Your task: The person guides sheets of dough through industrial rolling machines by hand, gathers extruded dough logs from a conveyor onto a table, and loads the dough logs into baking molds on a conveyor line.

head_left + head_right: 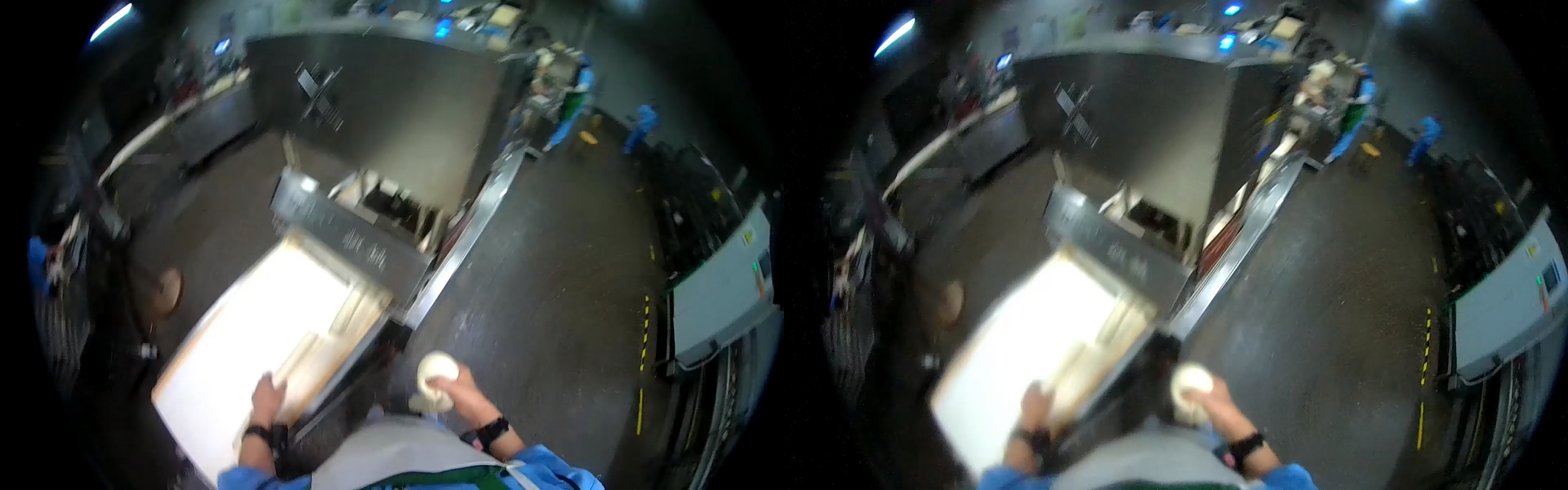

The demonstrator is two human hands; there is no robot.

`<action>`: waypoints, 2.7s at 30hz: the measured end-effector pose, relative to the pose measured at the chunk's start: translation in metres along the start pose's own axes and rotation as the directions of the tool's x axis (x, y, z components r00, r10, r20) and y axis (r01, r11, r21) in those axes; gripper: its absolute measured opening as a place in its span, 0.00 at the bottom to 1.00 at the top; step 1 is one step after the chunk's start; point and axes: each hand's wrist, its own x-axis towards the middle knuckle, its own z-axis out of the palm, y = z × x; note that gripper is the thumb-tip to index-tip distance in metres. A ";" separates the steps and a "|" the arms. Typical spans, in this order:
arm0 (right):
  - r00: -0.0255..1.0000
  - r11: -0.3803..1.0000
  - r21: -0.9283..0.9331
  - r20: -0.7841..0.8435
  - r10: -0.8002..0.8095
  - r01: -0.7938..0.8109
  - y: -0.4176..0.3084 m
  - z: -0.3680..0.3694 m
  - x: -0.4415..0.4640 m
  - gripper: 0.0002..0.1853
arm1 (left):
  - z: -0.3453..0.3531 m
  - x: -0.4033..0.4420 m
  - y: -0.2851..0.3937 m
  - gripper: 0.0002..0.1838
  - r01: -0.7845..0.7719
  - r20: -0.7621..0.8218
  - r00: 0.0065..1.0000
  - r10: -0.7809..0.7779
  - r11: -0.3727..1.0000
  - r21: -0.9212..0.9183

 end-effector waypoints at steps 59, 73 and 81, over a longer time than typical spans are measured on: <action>0.590 -0.326 -0.543 0.805 0.062 0.774 0.094 0.324 0.040 0.32 | 0.038 -0.629 -0.062 0.33 -0.233 0.273 0.121 -0.954 -0.295 -0.927; 0.508 -0.505 -0.375 0.848 0.152 0.777 0.080 0.323 0.087 0.17 | 0.094 -0.657 -0.018 0.23 -0.003 0.041 -0.060 -0.997 -0.040 -0.999; 0.277 0.131 -0.284 0.959 0.064 0.950 0.085 0.325 0.060 0.21 | 0.084 -0.650 0.037 0.21 -0.198 0.202 -0.304 -0.931 -0.146 -0.969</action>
